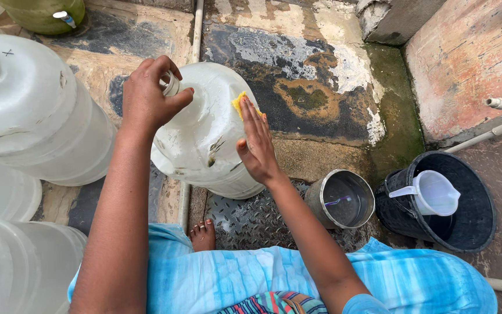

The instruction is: The person scrubs the inside neck of a large plastic water jug with a toothbrush and wipes the exterior surface of the jug using a yellow sponge.

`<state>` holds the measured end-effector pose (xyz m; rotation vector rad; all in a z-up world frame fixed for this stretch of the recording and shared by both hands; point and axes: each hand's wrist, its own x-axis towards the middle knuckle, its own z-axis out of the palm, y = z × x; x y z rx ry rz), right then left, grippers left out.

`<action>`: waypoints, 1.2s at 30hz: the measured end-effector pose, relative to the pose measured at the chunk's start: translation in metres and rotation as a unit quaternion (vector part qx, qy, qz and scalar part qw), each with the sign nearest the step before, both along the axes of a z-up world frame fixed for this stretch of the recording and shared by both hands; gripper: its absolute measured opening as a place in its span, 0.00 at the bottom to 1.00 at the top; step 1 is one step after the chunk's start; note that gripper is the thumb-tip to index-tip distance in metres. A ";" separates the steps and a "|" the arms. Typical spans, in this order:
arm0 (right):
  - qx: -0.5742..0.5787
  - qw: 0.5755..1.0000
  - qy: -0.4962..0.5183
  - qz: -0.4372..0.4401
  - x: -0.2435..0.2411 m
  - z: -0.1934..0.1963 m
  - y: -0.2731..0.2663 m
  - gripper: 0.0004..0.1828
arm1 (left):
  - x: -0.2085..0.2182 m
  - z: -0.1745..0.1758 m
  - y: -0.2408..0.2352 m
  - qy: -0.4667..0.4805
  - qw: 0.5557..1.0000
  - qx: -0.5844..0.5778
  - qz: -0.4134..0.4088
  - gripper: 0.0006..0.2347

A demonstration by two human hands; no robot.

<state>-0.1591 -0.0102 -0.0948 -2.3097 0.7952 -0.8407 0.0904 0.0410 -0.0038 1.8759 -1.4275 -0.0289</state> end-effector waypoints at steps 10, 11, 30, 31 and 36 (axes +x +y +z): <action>-0.270 0.954 0.123 0.044 -0.014 -0.064 0.053 0.50 | 0.007 -0.008 -0.007 -0.003 1.000 -0.006 -0.012 0.15; -0.274 0.956 0.099 0.039 -0.022 -0.069 0.044 0.49 | 0.009 -0.009 -0.004 0.012 1.000 -0.004 -0.021 0.16; -0.204 0.976 -0.036 -0.064 -0.014 -0.048 0.041 0.53 | -0.007 0.008 -0.016 -0.034 0.998 -0.001 -0.053 0.15; -0.174 0.980 -0.058 -0.073 -0.005 -0.034 0.040 0.54 | -0.010 0.008 -0.017 -0.028 0.998 0.000 -0.054 0.15; -0.216 0.964 0.153 -0.013 0.023 0.029 0.041 0.54 | -0.028 0.007 -0.024 -0.007 0.999 -0.006 -0.032 0.15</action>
